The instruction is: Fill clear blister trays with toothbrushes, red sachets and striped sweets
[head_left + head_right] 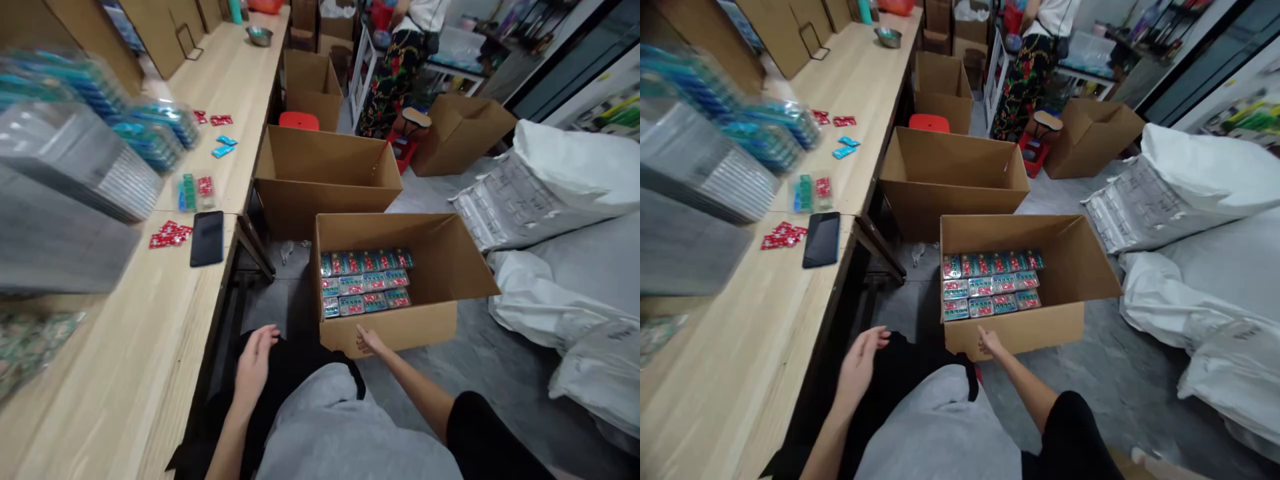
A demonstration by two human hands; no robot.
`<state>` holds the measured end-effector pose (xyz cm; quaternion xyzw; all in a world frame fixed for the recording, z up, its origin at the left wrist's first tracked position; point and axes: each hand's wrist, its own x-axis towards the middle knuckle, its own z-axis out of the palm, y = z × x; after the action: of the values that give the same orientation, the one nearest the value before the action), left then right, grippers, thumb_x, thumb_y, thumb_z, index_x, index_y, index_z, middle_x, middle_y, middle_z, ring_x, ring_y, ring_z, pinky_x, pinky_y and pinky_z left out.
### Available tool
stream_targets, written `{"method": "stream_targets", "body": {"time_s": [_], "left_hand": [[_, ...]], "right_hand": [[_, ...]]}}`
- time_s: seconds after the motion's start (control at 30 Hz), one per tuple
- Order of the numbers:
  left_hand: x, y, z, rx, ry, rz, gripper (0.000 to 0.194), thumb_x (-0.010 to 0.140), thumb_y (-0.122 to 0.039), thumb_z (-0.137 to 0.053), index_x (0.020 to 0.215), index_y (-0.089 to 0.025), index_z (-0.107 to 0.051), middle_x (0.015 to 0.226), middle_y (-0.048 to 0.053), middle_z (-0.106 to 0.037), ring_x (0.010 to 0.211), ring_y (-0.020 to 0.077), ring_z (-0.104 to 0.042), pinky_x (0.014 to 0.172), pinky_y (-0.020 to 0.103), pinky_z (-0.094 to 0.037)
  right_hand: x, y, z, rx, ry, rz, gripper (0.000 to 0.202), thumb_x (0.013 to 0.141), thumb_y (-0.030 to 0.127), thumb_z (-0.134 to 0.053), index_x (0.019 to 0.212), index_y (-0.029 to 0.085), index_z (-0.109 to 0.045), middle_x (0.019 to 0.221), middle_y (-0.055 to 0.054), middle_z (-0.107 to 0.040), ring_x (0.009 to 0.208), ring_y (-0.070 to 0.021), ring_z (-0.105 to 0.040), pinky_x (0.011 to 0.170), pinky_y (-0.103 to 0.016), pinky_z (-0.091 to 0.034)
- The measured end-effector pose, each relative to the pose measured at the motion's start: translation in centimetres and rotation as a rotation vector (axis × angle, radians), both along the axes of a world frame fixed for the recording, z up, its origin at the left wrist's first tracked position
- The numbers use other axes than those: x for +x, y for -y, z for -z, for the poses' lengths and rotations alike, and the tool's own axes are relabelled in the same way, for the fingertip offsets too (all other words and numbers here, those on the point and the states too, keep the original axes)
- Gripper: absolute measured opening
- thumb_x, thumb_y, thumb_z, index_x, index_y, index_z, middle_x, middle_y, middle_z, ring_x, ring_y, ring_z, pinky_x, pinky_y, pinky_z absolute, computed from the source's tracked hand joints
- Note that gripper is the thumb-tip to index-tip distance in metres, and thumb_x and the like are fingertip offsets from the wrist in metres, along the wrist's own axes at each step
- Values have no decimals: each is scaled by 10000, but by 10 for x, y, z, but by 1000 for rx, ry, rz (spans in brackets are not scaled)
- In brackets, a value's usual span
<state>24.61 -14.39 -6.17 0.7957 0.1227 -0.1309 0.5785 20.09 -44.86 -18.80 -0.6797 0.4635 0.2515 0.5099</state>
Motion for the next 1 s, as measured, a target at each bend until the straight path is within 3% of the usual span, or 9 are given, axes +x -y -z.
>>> {"method": "stream_targets", "body": {"time_s": [0.1, 0.17, 0.27, 0.37, 0.47, 0.57, 0.8, 1.0], "left_hand": [[13, 53, 20, 206, -119, 393, 539, 852, -497, -428, 1258, -150, -497, 1043, 99, -679, 934, 213, -653, 872, 329, -478], [27, 84, 34, 419, -194, 576, 615, 883, -461, -428, 1400, -139, -345, 1123, 103, -664, 1020, 212, -638, 895, 303, -456], [48, 119, 53, 629, -273, 696, 666, 907, -507, -395, 1432, -110, -292, 1150, 142, -664, 1094, 256, -617, 890, 325, -454], [59, 139, 64, 771, -297, 725, 526, 944, -447, -311, 1272, -84, -503, 1116, 205, -669, 1098, 314, -613, 881, 388, -457], [63, 147, 66, 909, -286, 726, 471, 958, -315, -233, 1133, -67, -592, 1087, 240, -669, 1064, 330, -631, 860, 418, -466], [71, 148, 59, 988, -247, 739, 462, 951, -286, -233, 1122, -70, -603, 1083, 235, -673, 1045, 323, -641, 846, 413, -479], [104, 148, 49, 1033, -129, 761, 448, 949, -298, -260, 1100, -81, -623, 1075, 223, -678, 1089, 310, -621, 879, 395, -472], [73, 125, 61, 981, -145, 713, 459, 958, -306, -242, 1114, -60, -597, 1068, 239, -672, 1064, 322, -628, 874, 413, -464]], "right_hand": [[-8, 17, 24, 97, -147, 102, 293, 913, 394, -527, 1039, 139, -590, 925, -32, -643, 737, -123, -623, 652, -297, -545], [-10, 20, 37, 147, -186, 181, 308, 914, 397, -522, 1080, 143, -578, 972, -44, -638, 774, -134, -627, 671, -309, -549], [-18, 17, 51, 209, -191, 310, 306, 913, 384, -529, 1101, 146, -571, 1008, -50, -633, 803, -140, -628, 685, -314, -552], [-31, 13, 58, 257, -193, 441, 295, 910, 371, -538, 1096, 146, -575, 1012, -50, -633, 810, -142, -628, 689, -316, -554], [-45, 11, 62, 287, -189, 558, 304, 907, 365, -544, 1122, 150, -568, 1057, -60, -626, 859, -158, -630, 727, -342, -555], [-55, 14, 64, 304, -181, 630, 316, 905, 361, -547, 1143, 155, -561, 1098, -68, -617, 904, -172, -626, 762, -365, -552], [-66, 27, 68, 300, -161, 608, 309, 900, 349, -557, 1140, 155, -563, 1105, -68, -615, 913, -174, -625, 768, -368, -552], [-79, 11, 67, 267, -126, 435, 326, 898, 349, -558, 1165, 161, -554, 1156, -77, -600, 973, -195, -614, 819, -404, -539]]}}
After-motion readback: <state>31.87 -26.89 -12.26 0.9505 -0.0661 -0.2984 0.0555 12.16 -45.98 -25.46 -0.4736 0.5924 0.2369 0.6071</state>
